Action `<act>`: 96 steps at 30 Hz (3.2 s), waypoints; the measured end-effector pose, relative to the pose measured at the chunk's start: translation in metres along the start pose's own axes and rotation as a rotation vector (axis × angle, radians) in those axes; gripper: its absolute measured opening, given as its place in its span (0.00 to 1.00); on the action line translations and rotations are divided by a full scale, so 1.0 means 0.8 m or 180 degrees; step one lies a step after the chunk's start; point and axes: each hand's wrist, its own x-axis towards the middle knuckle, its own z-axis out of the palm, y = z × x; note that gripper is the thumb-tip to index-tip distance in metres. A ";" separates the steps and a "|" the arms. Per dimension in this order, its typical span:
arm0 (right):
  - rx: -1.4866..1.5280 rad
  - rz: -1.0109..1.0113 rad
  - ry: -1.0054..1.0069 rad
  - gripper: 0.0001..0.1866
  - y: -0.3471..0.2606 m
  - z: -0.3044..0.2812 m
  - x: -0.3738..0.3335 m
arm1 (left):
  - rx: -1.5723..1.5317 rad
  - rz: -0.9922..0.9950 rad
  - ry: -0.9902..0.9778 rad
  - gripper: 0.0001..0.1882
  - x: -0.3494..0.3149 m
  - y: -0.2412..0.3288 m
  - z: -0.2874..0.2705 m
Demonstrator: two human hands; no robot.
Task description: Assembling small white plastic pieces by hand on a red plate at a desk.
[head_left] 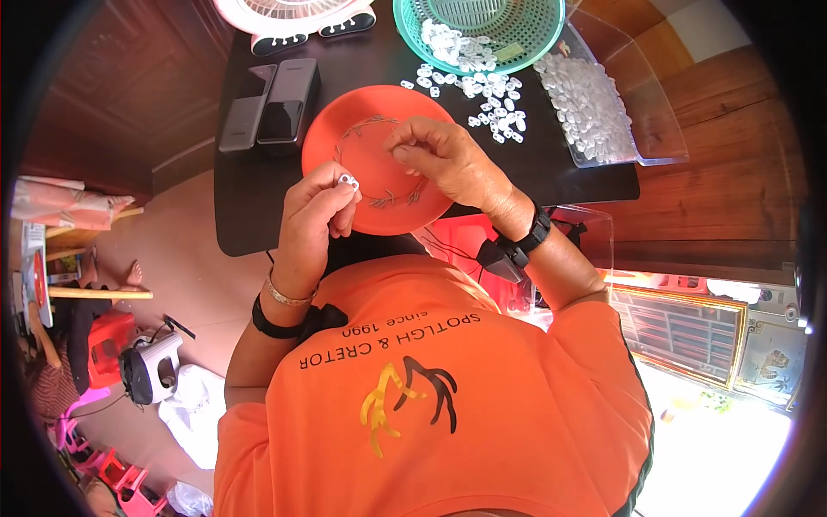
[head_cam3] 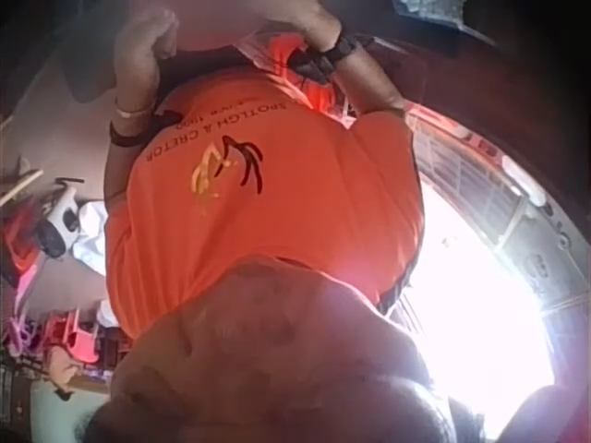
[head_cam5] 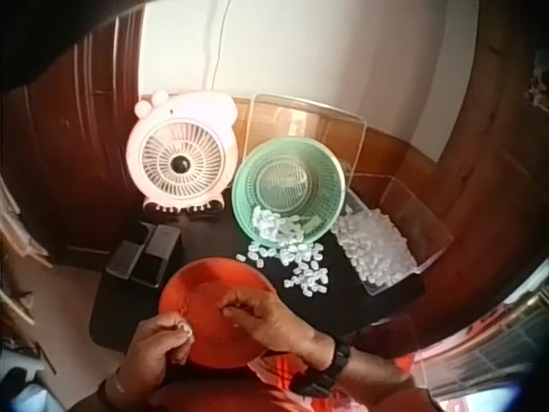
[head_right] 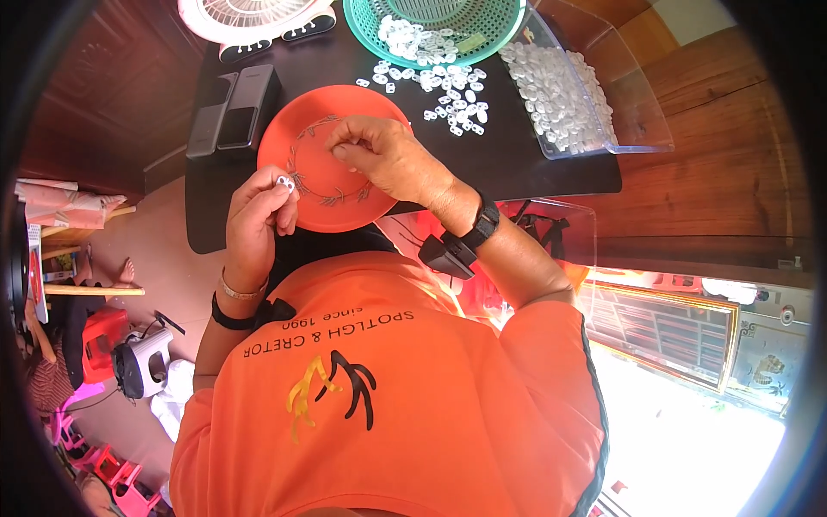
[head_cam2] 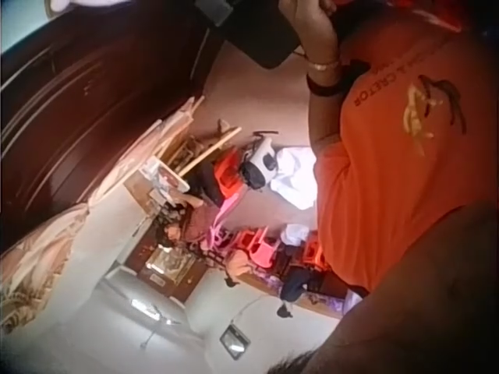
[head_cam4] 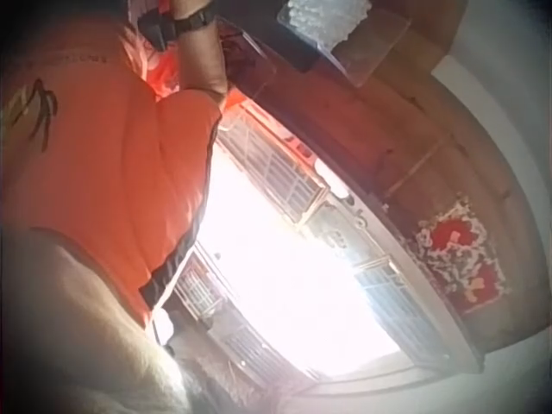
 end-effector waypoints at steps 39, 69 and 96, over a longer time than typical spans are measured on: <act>0.0481 -0.0847 -0.0145 0.03 -0.030 0.026 -0.016 | 0.0567 -0.0048 -0.0445 0.09 -0.003 0.004 0.020; -0.3000 -0.0942 0.0862 0.09 0.047 -0.110 0.086 | 0.0182 -0.0044 -0.0311 0.11 -0.001 0.003 0.009; 0.1755 -0.0356 0.0147 0.03 -0.042 0.005 -0.002 | 0.0279 0.0561 -0.0406 0.10 0.015 0.020 0.039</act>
